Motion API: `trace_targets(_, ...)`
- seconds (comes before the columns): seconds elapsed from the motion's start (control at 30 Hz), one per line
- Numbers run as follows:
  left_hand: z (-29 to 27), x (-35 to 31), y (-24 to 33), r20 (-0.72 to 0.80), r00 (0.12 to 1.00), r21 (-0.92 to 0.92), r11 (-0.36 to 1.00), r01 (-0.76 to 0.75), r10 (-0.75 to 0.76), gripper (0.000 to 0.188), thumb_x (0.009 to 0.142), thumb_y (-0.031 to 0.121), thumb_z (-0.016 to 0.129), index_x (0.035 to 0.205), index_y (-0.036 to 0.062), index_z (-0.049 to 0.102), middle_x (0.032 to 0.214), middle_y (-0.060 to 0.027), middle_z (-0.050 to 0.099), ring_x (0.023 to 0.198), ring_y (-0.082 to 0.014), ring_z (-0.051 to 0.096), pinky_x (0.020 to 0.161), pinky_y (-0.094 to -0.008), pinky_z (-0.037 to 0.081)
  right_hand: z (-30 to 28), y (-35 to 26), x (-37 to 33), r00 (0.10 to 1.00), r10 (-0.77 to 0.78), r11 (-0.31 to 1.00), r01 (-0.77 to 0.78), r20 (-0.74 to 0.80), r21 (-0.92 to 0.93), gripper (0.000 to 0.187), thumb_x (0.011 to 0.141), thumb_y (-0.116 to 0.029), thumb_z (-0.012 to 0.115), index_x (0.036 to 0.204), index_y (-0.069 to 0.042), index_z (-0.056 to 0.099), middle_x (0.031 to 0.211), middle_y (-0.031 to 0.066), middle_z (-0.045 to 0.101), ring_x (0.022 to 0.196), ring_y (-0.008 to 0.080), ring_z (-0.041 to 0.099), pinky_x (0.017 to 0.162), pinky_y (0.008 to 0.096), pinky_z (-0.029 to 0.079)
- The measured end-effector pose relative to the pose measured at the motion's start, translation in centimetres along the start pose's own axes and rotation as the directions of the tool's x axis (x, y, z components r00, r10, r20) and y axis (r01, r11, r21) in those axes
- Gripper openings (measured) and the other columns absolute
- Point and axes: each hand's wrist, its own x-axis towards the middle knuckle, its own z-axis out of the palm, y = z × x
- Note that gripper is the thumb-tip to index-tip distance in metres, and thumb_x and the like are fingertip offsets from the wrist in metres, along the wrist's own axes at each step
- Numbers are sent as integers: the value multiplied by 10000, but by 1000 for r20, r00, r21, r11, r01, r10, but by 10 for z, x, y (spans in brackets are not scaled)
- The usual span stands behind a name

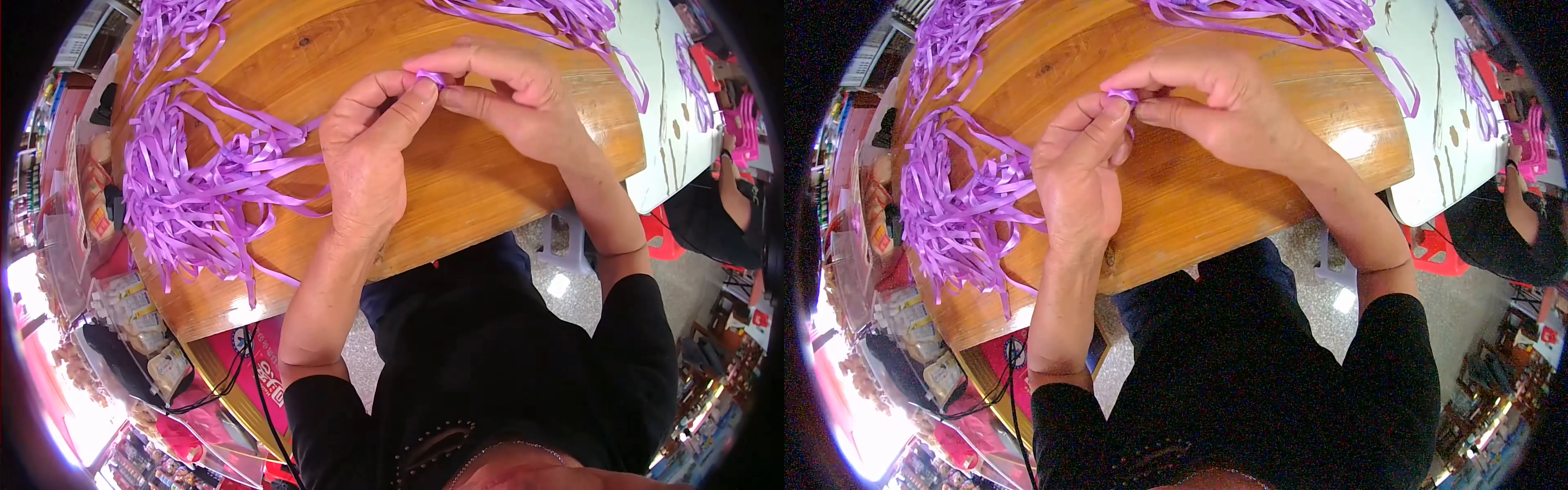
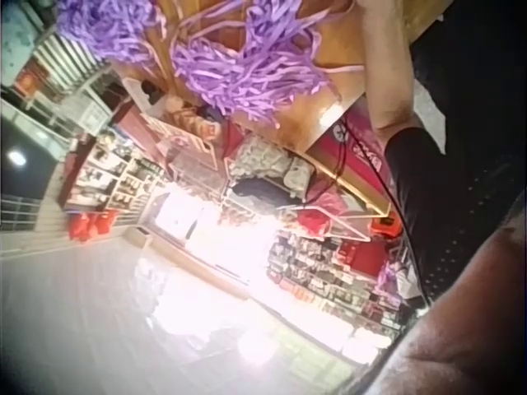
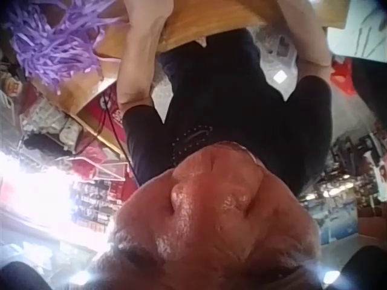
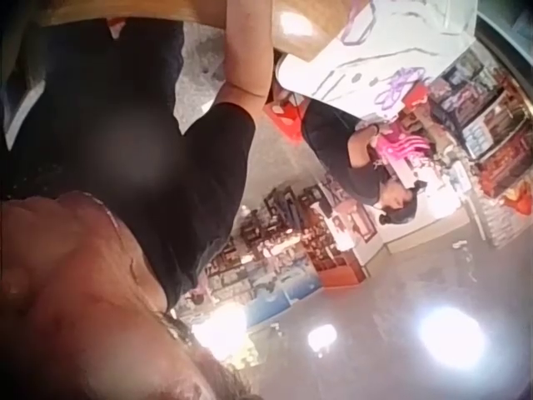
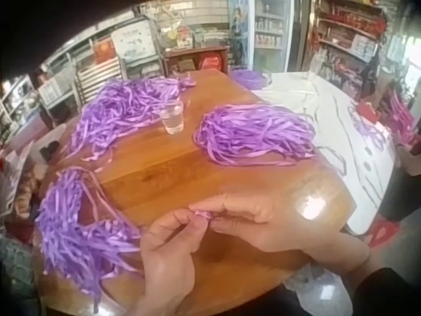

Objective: Tying small knots into a series of purple ribbons on a wooden workbench.

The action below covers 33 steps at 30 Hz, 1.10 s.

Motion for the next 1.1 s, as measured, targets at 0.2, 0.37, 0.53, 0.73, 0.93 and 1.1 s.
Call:
trace_targets(0.2,4,2,2,-56,997,80,996,51,-46,97,823,-12,592,909,-26,633,846,-20,624,802,-67,551,758,-196,438,-2,3,4,928,-361,701,335,93,-629,344,666,1,641,1010,-3,645,805,70,585,776,217,560,693,302,446)
trace_targets(0.37,4,3,0,-101,995,166,986,3,14,92,827,-16,585,903,-38,631,842,-27,621,783,-76,552,749,-205,449,-12,3,11,848,-470,557,500,245,-663,326,658,-35,639,983,-6,648,789,49,571,755,193,550,683,295,440)
trace_targets(0.53,1,8,2,-62,998,183,983,14,-3,92,809,-22,605,896,-32,635,824,-27,623,756,-76,557,725,-204,454,-45,0,65,104,-727,-467,650,679,-599,201,777,-49,587,960,34,597,760,80,531,715,206,531,631,289,440)
trace_targets(0.73,-9,13,11,-91,988,269,953,141,-121,95,792,3,641,886,-12,644,749,11,589,660,-52,492,608,-186,398,-43,1,71,143,-689,-337,805,711,-488,248,719,-38,597,954,44,594,741,66,513,696,203,516,606,314,426)
trace_targets(0.93,-5,14,11,-47,999,274,962,-5,19,89,784,46,679,847,-3,640,676,46,539,583,-25,429,511,-168,326,-45,-27,56,698,-503,422,713,510,-560,173,737,-117,636,872,-15,602,730,57,504,685,210,497,572,308,381)
trace_targets(1.1,-5,15,13,-85,996,254,967,-7,30,106,784,58,688,850,-4,633,676,58,520,582,-12,420,510,-151,325,-37,-26,50,824,-525,646,549,213,-530,163,705,-112,708,810,-35,610,713,54,518,676,228,513,588,323,410)
